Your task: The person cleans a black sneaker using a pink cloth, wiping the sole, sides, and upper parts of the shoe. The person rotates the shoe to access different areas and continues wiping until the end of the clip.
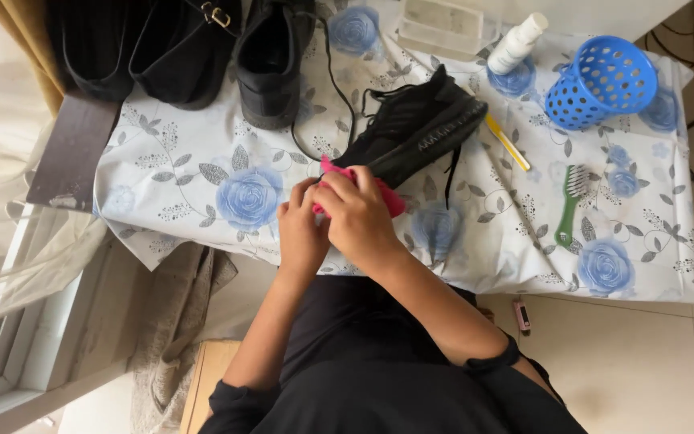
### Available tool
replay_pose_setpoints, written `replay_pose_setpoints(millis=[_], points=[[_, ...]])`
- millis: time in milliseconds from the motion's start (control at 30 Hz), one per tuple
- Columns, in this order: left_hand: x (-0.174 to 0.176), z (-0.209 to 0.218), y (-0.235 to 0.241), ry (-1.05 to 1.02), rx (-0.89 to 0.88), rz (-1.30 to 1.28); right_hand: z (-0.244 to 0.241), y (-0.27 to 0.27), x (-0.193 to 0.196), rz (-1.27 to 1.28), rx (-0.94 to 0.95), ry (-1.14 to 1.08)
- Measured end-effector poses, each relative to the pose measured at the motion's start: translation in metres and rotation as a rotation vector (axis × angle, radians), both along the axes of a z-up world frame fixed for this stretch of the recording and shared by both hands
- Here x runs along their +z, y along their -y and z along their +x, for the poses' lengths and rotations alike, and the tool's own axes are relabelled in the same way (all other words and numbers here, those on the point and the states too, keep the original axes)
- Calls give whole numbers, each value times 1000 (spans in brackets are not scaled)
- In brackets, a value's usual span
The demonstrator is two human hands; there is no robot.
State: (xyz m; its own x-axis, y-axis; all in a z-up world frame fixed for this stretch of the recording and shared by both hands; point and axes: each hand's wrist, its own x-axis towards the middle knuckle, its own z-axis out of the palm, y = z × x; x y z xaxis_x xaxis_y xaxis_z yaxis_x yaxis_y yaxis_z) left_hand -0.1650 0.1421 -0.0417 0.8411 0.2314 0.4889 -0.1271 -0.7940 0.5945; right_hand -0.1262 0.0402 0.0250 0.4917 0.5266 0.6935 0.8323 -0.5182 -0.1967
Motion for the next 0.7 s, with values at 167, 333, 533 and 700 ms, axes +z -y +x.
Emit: replay_pose_setpoints(millis=[167,333,533,700], points=[[25,-7,3,18,5,48,20,46,15,151,-27,-105],[30,-10,5,34,60,107,65,108,-4,255,-274,-134],[78,-21,15,227,99,165,21,100,52,475,-274,-100],[72,-19,45,328,-307,-234,-37,74,53,586,92,-772]])
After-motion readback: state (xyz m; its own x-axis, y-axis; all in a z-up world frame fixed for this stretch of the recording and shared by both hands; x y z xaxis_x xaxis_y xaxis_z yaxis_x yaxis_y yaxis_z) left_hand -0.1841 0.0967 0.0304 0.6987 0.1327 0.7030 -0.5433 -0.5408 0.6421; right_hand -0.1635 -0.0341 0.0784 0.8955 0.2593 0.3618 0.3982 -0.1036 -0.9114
